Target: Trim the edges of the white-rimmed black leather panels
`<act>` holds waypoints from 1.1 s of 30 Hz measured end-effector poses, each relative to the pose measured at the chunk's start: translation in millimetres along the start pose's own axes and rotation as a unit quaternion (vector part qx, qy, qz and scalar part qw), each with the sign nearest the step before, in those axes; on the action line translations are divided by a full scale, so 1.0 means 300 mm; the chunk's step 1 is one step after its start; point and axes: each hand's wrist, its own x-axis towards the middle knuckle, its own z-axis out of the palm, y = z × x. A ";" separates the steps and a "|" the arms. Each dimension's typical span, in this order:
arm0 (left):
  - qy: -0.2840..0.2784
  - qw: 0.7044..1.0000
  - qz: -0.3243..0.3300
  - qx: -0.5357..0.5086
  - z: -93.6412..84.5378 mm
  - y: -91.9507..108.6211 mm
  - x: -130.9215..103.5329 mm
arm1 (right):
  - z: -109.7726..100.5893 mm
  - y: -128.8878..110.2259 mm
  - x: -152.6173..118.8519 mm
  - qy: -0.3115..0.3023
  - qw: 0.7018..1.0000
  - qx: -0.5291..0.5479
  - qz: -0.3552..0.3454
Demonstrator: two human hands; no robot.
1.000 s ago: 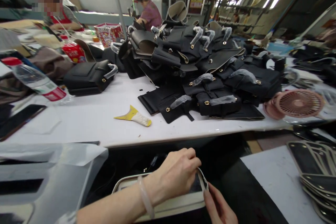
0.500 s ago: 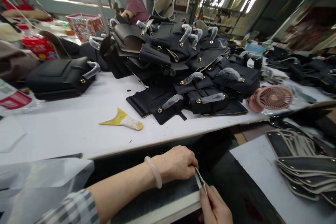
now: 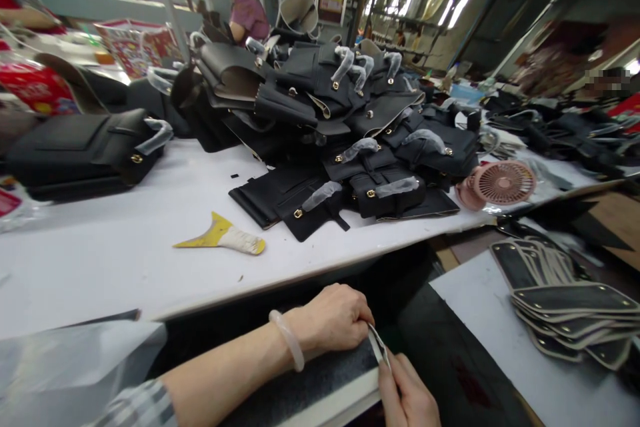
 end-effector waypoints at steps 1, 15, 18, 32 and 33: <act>0.003 1.000 0.000 0.001 -0.001 0.004 -0.003 | 0.001 0.004 -0.002 0.000 1.000 0.003 -0.003; 0.001 0.999 -0.032 0.026 0.000 0.031 0.038 | -0.010 -0.009 -0.020 -0.013 0.997 0.073 0.015; 0.004 0.999 -0.030 0.025 0.007 0.029 0.031 | -0.057 -0.010 0.006 -0.071 0.986 0.138 0.063; 0.005 0.998 -0.048 -0.030 0.005 0.021 0.017 | -0.054 -0.086 0.109 -0.183 0.858 0.425 0.224; 0.002 0.998 -0.053 -0.037 0.000 0.023 0.016 | -0.055 -0.085 0.107 -0.184 0.856 0.426 0.227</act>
